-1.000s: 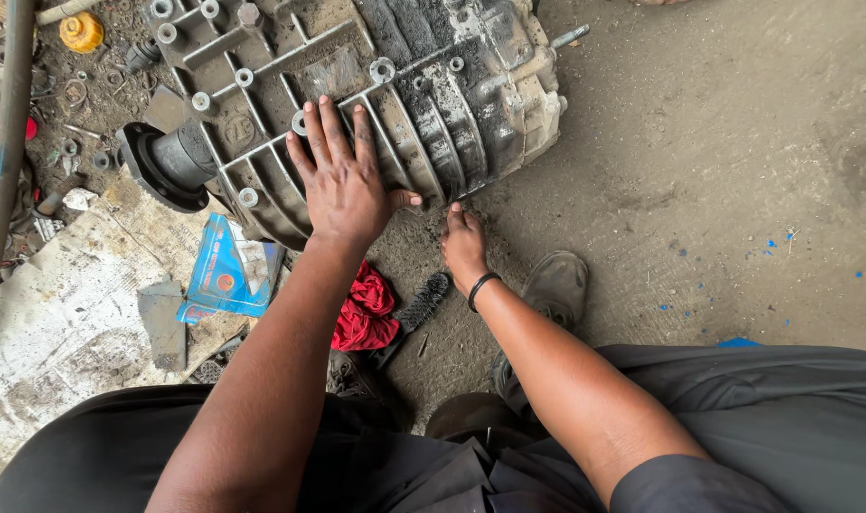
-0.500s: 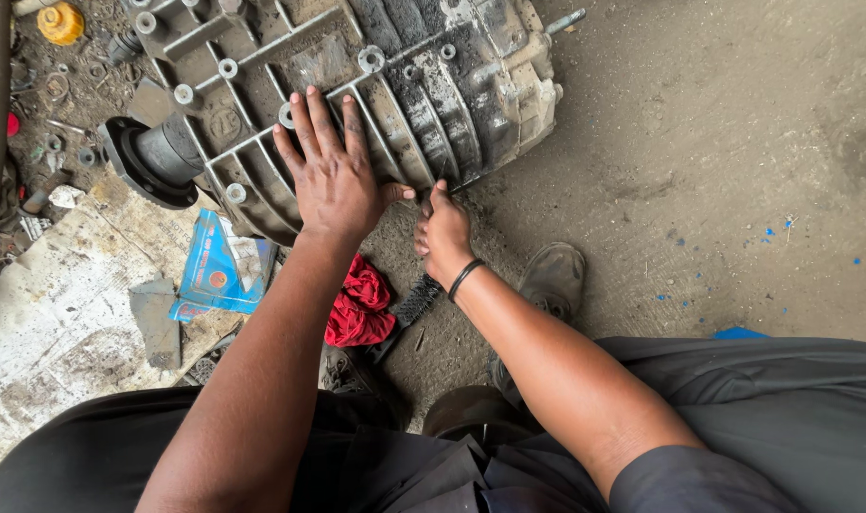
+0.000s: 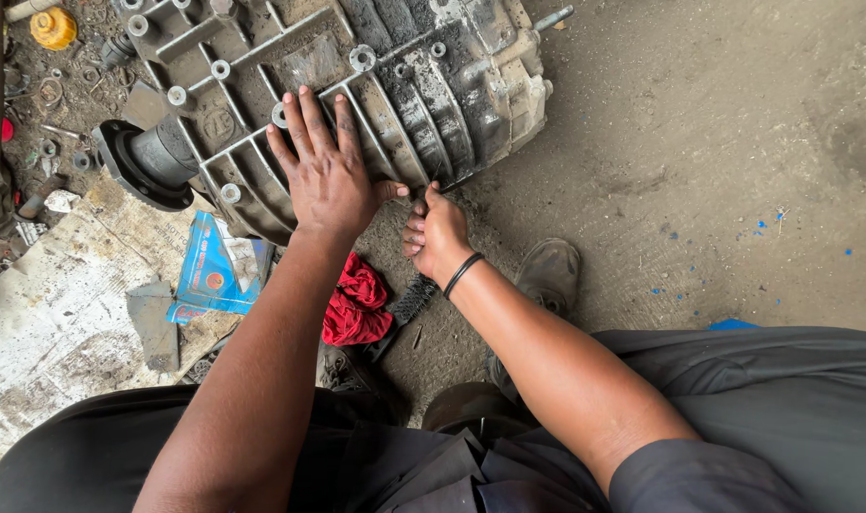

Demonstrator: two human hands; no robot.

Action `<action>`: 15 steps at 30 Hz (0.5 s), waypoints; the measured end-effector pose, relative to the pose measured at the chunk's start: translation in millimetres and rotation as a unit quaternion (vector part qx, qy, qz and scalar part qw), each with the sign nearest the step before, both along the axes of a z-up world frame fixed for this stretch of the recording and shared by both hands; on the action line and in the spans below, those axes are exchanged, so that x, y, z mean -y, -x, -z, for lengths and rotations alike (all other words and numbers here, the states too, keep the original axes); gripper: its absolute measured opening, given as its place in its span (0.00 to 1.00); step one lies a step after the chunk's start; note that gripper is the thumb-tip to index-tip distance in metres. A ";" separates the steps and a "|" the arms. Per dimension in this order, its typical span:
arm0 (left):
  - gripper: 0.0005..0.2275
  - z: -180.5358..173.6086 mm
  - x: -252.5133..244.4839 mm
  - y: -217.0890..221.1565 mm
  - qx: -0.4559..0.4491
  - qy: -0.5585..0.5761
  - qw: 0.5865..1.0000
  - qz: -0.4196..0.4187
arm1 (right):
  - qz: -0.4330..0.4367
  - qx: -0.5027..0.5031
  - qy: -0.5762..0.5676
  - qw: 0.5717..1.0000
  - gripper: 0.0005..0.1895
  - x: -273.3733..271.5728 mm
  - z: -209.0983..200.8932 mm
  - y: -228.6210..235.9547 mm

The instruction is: The person scrubs the surface of a large metal engine block using a small metal tool. They systematically scrape the cooling fins and flat surfaces to remove grime and residue.

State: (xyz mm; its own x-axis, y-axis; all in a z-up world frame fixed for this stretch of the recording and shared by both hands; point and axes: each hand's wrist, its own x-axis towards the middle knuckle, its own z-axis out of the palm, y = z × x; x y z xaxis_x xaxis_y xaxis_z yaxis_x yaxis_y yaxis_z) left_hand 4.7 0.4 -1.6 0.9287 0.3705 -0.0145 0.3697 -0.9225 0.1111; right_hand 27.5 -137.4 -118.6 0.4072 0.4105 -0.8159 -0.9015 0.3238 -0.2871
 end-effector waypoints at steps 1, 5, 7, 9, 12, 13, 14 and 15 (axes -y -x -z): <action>0.62 -0.3 -0.2 0.1 0.002 -0.004 1.000 0.002 | -0.001 -0.005 -0.003 1.000 0.26 -0.3 -0.7 -1.2; 0.62 1.8 1.4 1.2 0.001 -0.004 1.000 0.003 | 0.023 0.022 0.031 0.999 0.26 -3.1 -5.0 5.0; 0.62 1.5 -1.3 1.6 0.005 -0.003 1.000 0.001 | 0.021 0.047 0.059 0.997 0.26 -2.7 -8.4 9.6; 0.62 1.8 -1.0 1.4 0.014 -0.003 1.000 0.007 | 0.008 0.047 0.065 0.997 0.26 -1.0 -10.7 11.7; 0.62 -0.7 -0.6 1.2 -0.008 0.001 1.000 0.001 | -0.019 0.019 0.057 0.998 0.27 3.8 -12.0 7.3; 0.62 -1.3 -0.3 -1.0 -0.008 -0.001 1.000 0.001 | -0.024 0.015 0.062 0.998 0.27 4.6 -11.1 4.5; 0.62 -1.4 0.0 -1.0 -0.011 -0.004 1.000 0.000 | -0.030 0.007 0.068 0.997 0.27 5.6 -9.1 4.4; 0.62 -1.4 0.3 -0.1 -0.014 -0.007 1.000 -0.001 | -0.047 0.008 0.047 0.998 0.27 8.7 -6.8 3.0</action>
